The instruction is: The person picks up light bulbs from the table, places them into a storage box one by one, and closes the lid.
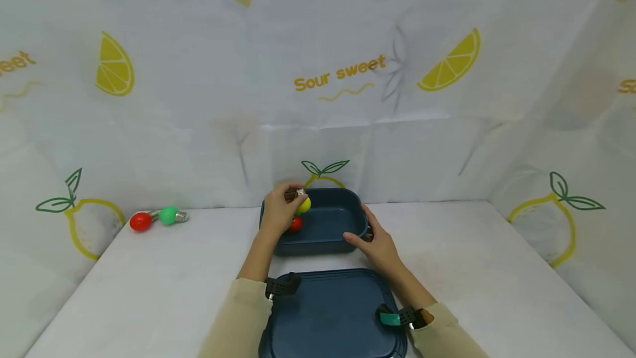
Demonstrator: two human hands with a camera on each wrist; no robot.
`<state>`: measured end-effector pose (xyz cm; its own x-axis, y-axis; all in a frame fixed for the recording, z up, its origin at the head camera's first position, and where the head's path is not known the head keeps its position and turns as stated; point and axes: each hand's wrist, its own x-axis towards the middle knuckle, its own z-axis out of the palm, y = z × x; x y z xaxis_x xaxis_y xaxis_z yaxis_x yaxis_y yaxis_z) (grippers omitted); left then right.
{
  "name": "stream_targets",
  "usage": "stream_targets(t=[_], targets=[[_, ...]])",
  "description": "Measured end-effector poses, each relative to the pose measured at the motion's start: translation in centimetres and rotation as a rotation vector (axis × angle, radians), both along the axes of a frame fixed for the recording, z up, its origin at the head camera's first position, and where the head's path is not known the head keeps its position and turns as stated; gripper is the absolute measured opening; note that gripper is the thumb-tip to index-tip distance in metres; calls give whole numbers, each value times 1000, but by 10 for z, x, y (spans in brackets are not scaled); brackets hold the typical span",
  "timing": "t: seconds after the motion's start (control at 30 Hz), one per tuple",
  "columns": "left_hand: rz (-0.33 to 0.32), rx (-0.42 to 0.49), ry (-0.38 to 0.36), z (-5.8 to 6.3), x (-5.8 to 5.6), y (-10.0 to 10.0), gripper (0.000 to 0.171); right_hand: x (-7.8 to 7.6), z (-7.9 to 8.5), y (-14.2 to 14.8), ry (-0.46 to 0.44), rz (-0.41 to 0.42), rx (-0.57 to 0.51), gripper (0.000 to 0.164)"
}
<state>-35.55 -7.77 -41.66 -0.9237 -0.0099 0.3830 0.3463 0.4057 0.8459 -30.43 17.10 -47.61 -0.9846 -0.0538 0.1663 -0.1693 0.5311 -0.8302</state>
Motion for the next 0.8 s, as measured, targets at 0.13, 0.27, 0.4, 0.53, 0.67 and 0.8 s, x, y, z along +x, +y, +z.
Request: stream_targets(t=[0.13,0.27,0.4,0.53,0.67,0.8], targets=[[-14,-21,-41,-1,-1,-1,29,0,-1,0,5,2,-1,87],[-24,-117,-60,-3,-1,-1,26,0,0,0,1,5,-3,88],[-17,-161,-92,-5,-3,-1,23,-1,2,-2,-4,6,-2,88],[-36,-224,-127,-7,-4,-2,23,-1,3,-3,-5,5,0,89],[-57,-266,-166,-10,-6,-1,24,-1,2,-3,-7,2,2,89],[-57,-299,-196,-10,-6,1,22,0,1,-2,-8,0,0,89]])
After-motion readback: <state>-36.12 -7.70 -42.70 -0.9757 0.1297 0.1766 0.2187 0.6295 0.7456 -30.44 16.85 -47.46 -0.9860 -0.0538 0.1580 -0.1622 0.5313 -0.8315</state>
